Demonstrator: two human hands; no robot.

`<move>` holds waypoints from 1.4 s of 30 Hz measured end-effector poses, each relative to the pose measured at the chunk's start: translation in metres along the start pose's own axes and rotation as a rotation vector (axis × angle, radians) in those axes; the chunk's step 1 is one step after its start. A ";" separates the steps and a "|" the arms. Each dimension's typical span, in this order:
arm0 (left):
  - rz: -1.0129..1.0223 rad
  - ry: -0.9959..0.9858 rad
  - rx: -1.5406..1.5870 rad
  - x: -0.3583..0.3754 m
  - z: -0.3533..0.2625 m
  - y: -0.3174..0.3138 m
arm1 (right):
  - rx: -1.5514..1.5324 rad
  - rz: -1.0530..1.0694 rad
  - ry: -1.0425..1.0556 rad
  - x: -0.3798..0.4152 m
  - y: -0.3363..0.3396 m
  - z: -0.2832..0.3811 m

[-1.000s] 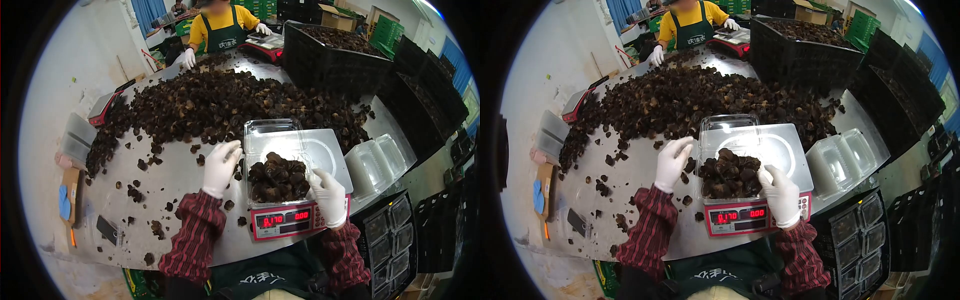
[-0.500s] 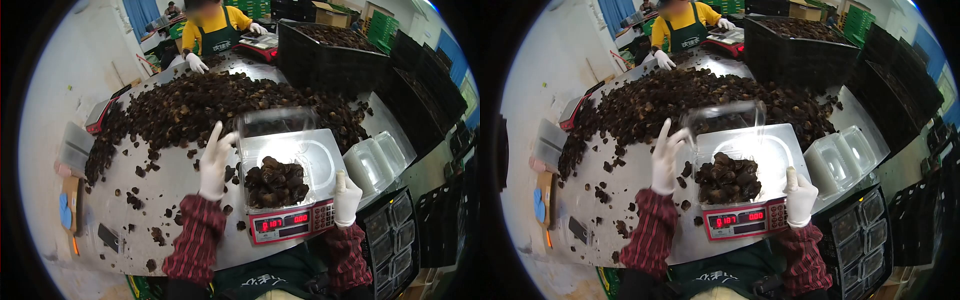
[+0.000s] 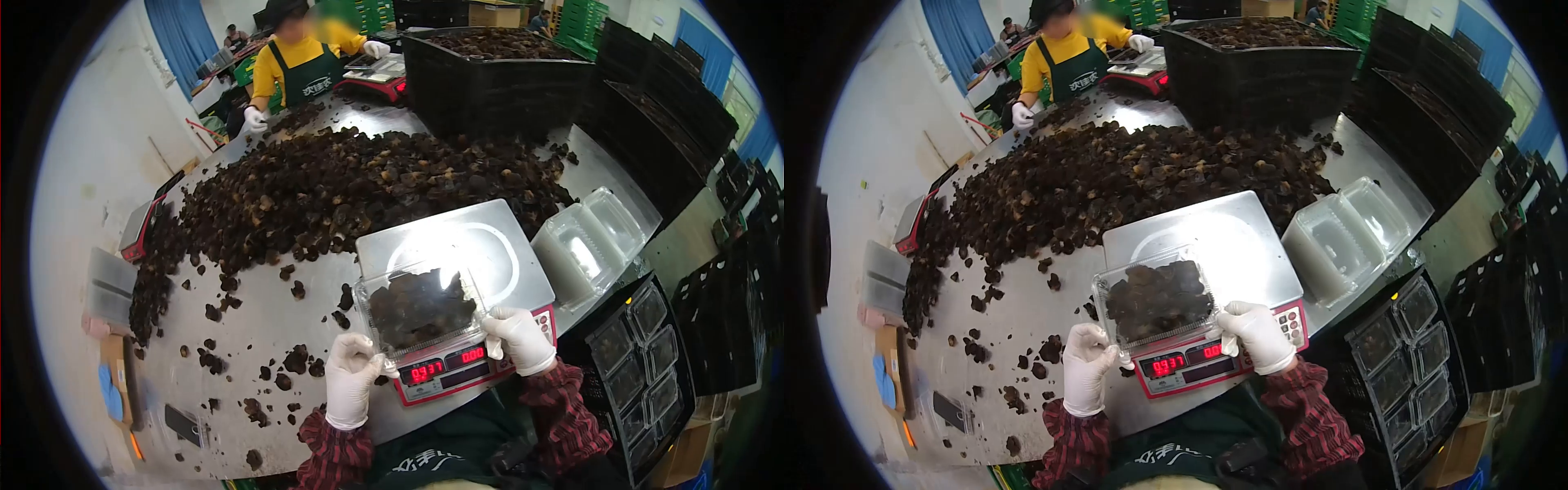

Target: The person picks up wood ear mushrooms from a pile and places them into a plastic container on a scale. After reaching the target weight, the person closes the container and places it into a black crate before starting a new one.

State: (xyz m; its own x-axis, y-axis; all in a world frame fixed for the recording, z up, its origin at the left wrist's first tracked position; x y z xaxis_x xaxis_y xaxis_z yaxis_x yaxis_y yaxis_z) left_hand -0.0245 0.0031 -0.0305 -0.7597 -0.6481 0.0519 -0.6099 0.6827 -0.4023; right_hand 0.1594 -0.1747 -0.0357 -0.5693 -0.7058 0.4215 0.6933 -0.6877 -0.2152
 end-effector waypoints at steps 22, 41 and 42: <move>0.127 -0.071 -0.081 0.041 0.013 -0.030 | -0.127 -0.072 0.179 0.075 0.017 -0.011; 0.768 0.218 -0.562 0.080 0.080 -0.121 | -0.683 -1.681 0.587 0.413 0.433 -0.259; 0.760 0.217 -0.563 0.080 0.079 -0.122 | -0.552 -1.925 0.241 0.407 0.424 -0.270</move>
State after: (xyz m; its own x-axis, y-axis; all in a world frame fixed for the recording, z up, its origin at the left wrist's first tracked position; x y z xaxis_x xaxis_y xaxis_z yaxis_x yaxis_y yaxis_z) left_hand 0.0072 -0.1586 -0.0498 -0.9863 0.0708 0.1486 0.0856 0.9918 0.0952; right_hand 0.1028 -0.7989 -0.1930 -0.3269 0.8986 0.2928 -0.9298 -0.3612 0.0705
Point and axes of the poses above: each hand's wrist, its own x-axis away from the middle knuckle, its own y-axis out of the back of the hand, z = x × y, the point moved 4 cm from there along -x, towards the middle knuckle, and after that the axes turned 2 degrees about -y, right-handed, at the moved point
